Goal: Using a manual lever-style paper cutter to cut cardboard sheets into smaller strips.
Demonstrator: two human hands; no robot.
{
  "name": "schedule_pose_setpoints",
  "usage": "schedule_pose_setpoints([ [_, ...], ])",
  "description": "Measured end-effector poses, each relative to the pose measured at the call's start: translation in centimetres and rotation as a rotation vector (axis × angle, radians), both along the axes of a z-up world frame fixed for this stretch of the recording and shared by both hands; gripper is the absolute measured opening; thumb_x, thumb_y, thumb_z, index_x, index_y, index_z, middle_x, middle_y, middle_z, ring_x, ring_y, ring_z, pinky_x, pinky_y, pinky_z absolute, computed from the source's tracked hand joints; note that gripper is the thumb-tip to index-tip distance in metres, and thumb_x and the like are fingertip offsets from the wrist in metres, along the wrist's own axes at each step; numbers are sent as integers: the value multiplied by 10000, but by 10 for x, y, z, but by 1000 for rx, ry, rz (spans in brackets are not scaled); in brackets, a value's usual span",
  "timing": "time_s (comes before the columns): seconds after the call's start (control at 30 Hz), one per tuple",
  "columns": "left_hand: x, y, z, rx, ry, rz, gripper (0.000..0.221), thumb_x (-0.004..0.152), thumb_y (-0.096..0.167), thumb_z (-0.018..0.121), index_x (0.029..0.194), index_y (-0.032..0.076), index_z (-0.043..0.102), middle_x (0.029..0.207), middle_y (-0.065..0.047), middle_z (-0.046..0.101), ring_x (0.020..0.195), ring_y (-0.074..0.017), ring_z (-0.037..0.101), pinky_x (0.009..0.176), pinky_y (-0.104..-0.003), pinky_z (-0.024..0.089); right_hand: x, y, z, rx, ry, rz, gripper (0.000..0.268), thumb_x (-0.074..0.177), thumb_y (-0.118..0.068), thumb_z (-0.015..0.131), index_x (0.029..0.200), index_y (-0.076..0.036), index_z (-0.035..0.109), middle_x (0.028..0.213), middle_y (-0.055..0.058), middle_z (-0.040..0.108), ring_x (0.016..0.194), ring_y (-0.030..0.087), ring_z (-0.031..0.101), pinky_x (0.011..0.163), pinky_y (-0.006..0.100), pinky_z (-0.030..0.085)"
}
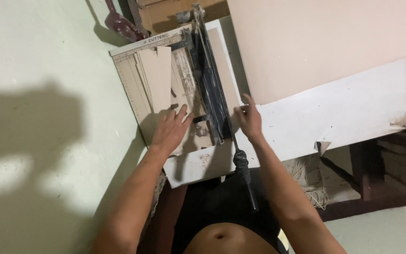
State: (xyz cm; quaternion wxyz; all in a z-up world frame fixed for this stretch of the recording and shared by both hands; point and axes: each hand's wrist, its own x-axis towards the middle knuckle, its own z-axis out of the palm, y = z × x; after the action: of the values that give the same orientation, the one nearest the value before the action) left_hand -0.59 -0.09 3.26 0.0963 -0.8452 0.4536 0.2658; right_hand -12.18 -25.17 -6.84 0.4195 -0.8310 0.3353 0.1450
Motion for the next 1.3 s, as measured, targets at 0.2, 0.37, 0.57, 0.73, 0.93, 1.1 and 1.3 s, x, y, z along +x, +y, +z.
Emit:
schedule_pose_setpoints([
  [0.2,-10,-31,-13,-142,225,268,468,1006,139,589,1459,117,476,1568,-185,302,1266,-408,459,1005,-522,425,-38,24,11,295,-114,-94,582,995,19,569,1542,-159,482,934,198,728,872,353,697,787,464,531],
  [0.37,-14,-62,-41,-235,215,508,594,1024,311,603,1557,185,370,1584,-207,231,1423,-467,332,1132,-602,339,-4,31,7,-107,-56,174,359,1014,-93,479,1290,-170,695,1117,114,711,989,357,706,882,465,565],
  [0.57,8,-106,-24,-145,286,718,911,927,365,758,1635,256,196,1650,-267,106,1529,-507,72,1214,-674,86,2,22,4,-13,13,178,294,1021,-114,554,1229,-220,733,1210,27,686,1090,311,685,957,442,551],
  [0.73,14,-119,-51,2,262,663,1084,875,416,800,1641,281,45,1669,-265,5,1536,-503,27,1182,-728,39,12,17,3,13,32,178,284,1043,-107,529,1219,-197,733,1211,28,672,1107,302,678,946,435,550],
  [0.93,10,-123,-73,133,267,664,1142,834,296,836,1656,183,52,1665,-246,-149,1534,-496,-68,1137,-783,102,-6,2,-8,87,-23,220,293,1031,-117,549,1276,-138,709,1181,100,707,1122,353,680,977,494,531],
  [1.1,8,-119,-101,201,200,622,1150,810,299,860,1657,146,98,1668,-225,-133,1539,-475,-31,1098,-797,179,-23,9,179,-46,-12,153,429,1101,-333,441,1464,-135,555,929,194,734,947,460,701,916,616,522],
  [1.3,9,-126,-99,238,234,634,1136,820,322,828,1651,121,80,1655,-246,-161,1529,-489,-69,1067,-844,135,-70,57,193,13,491,447,941,880,-410,623,1641,-157,131,919,230,765,806,461,761,713,526,612],
])
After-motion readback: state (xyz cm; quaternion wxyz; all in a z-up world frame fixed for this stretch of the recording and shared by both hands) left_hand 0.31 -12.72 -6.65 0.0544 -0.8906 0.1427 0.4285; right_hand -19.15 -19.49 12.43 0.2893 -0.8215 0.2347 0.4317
